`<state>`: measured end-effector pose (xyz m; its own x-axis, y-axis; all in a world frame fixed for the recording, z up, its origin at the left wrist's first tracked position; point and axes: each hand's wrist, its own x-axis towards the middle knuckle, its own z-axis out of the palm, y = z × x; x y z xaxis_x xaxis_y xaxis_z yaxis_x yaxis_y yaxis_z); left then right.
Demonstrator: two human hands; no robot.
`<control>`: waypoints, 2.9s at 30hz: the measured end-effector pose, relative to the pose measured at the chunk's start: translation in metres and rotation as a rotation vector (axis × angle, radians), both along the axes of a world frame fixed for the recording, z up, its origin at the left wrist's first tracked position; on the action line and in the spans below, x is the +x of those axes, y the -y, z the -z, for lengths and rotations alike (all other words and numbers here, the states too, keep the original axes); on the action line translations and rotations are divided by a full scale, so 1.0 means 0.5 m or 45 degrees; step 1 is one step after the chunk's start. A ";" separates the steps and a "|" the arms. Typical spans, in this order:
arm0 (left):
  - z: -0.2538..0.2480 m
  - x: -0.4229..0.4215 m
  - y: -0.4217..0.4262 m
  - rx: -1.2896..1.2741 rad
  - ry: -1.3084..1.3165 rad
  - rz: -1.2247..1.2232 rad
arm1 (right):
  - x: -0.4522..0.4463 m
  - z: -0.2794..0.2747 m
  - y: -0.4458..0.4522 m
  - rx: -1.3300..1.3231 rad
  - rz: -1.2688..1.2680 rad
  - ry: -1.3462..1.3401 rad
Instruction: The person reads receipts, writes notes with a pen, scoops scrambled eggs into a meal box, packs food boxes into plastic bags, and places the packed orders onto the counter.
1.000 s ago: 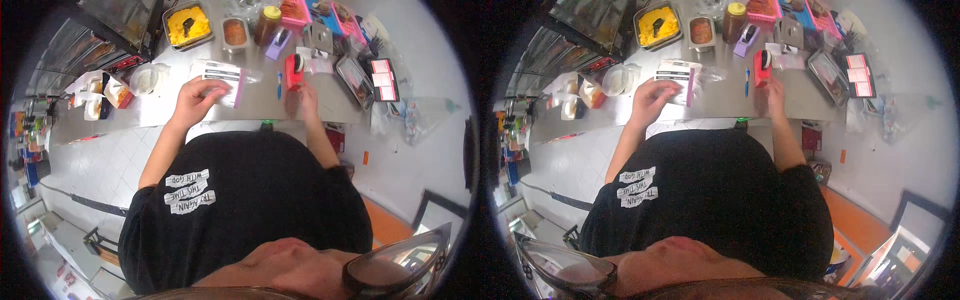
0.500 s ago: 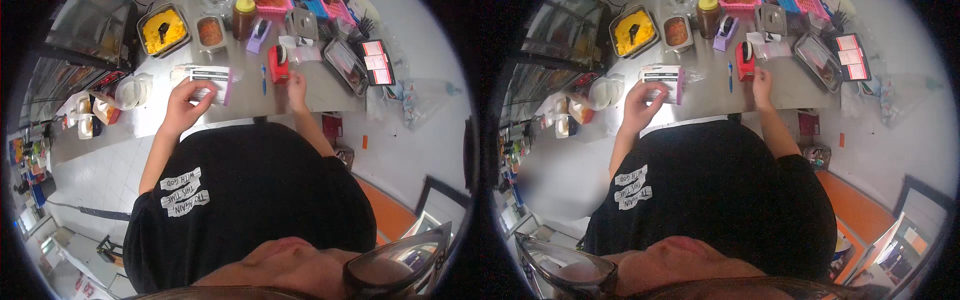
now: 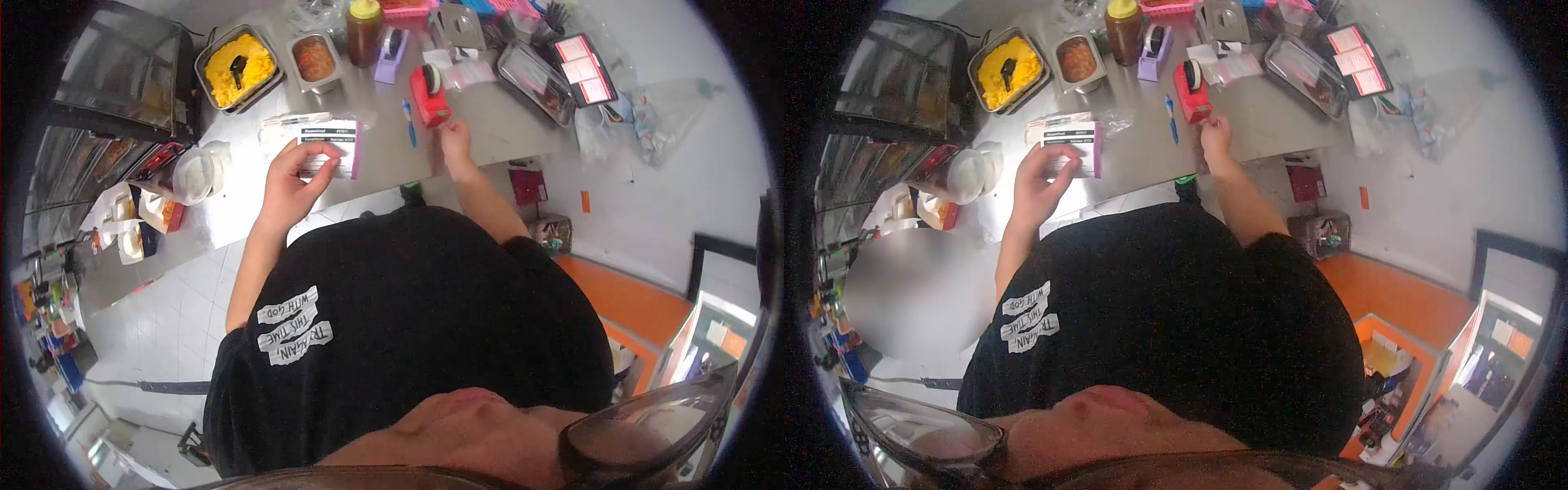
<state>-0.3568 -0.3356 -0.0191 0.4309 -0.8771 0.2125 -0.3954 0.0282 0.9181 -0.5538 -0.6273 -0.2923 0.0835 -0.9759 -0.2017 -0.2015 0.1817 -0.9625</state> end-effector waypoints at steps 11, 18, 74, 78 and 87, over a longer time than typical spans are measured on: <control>-0.010 -0.143 0.038 0.076 0.264 0.595 | -0.201 -0.429 -0.187 -0.376 -0.661 0.450; -0.084 -0.508 0.145 -0.158 0.492 1.092 | -0.637 -0.503 -0.384 -0.819 -0.388 0.280; -0.253 -1.859 -0.036 -0.521 0.436 1.475 | -1.576 -0.678 -1.035 -1.383 1.154 0.055; -0.144 -1.665 -0.063 -0.108 0.041 1.972 | -1.493 -0.640 -0.974 -1.131 1.052 0.345; -0.162 -1.188 -0.075 -0.427 -0.660 1.561 | -1.119 -0.615 -0.774 -1.126 0.606 0.095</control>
